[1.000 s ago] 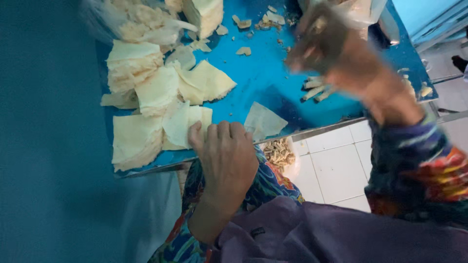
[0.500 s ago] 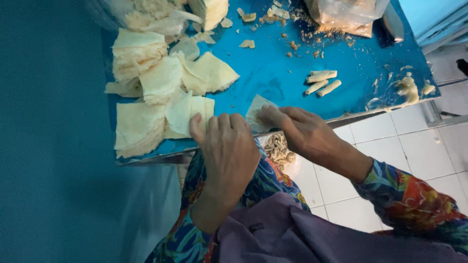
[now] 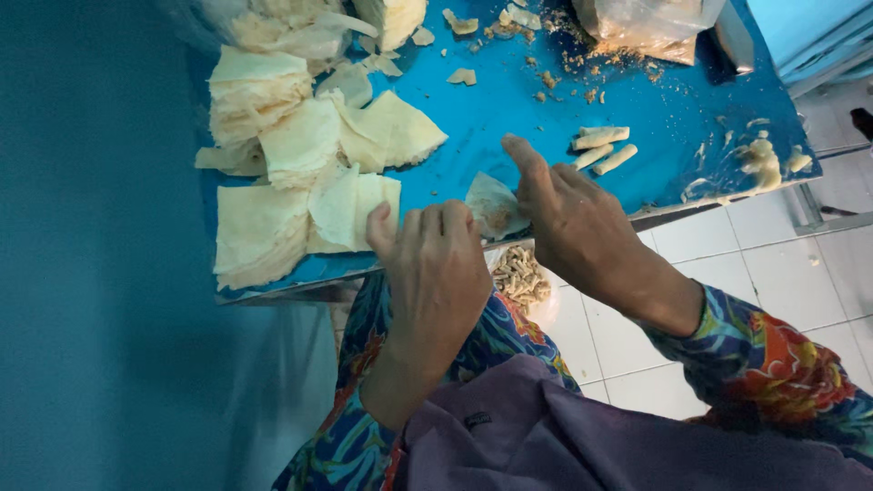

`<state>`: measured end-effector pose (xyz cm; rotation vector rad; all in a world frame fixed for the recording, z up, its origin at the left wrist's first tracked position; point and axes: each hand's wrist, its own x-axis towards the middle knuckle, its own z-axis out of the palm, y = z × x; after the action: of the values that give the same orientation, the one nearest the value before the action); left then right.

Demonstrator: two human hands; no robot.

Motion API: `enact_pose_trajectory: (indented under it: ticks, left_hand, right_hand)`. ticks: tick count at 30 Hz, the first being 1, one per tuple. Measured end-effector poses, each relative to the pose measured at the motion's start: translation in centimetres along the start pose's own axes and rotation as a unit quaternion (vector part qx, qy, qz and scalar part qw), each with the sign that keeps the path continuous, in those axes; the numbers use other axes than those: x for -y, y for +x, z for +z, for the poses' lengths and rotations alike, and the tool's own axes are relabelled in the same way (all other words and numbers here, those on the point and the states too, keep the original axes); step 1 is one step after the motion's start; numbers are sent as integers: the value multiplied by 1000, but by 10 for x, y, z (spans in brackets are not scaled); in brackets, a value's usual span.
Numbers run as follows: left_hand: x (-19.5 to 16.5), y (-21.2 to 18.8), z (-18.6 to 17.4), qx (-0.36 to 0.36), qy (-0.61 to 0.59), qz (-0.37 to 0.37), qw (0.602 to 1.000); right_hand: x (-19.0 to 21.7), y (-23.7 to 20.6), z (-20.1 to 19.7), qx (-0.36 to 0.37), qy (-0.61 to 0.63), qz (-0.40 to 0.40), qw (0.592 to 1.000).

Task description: The person sits at a blue work table and folds thin translucent sheets around a pinch of brown filling taken from a plastic bag, rolling each sheet by hand. The finished rolled pieces are set on the table beside a growing pile of completed rolls.

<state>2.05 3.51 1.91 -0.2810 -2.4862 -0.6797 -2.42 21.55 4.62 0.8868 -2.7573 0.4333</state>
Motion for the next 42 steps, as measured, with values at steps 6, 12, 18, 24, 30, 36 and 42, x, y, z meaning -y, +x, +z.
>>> enact_pose_trajectory:
  ticks: [6,12,18,24,30,36,42]
  left_hand:
    - [4,-6,7,5,-108,-7,994]
    - [6,-11,9,12,-132,14,991]
    - [7,-12,11,21,-97,56,993]
    - [15,-15,13,33,-45,102,993]
    - [20,-16,13,11,-68,104,992]
    - [20,-13,18,-4,-54,114,992]
    - [23,-10,24,-14,-40,125,991]
  right_hand:
    - [7,5,-15,61,31,17,998]
    - [10,6,-30,54,152,-32,986]
    - [6,1,-25,57,156,0,986]
    - [0,-2,-20,31,163,-5,986]
    - [3,0,-21,19,189,8,982]
    - [11,5,-20,34,214,-3,976]
    - [4,1,-22,45,235,-26,971]
